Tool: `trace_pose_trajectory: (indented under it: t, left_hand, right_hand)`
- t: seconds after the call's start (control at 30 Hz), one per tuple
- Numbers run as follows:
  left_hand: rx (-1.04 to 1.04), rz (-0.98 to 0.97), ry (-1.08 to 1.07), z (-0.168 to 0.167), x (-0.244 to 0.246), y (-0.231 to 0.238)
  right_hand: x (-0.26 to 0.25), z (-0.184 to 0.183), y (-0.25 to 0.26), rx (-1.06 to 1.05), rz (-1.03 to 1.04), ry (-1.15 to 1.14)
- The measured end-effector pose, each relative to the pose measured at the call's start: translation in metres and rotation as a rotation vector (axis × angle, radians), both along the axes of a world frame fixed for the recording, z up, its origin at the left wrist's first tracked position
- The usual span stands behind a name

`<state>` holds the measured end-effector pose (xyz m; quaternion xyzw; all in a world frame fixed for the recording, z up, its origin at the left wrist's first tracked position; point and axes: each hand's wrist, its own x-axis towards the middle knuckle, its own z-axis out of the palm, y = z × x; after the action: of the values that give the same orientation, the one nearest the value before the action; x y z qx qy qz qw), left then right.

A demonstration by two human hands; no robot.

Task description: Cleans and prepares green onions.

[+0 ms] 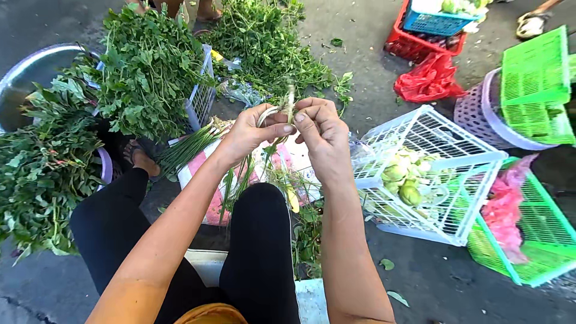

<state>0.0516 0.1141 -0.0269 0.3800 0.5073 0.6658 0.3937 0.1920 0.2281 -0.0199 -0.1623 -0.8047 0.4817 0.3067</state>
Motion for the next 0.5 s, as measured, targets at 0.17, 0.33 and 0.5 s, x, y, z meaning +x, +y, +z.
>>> trace_pose_trajectory:
  t: [0.17, 0.33, 0.5]
  left_hand:
    - [-0.038, -0.003, -0.085, -0.004, -0.007, -0.002]
    - [-0.063, -0.074, -0.112, -0.008, -0.018, -0.012]
    - [-0.065, -0.018, -0.126, -0.015, -0.020, -0.018]
  right_hand:
    - [0.002, 0.005, 0.010, -0.355, -0.005, 0.104]
    - [0.016, 0.001, 0.034, -0.820, 0.001, 0.298]
    - [0.030, -0.011, 0.025, -0.367, -0.243, 0.079]
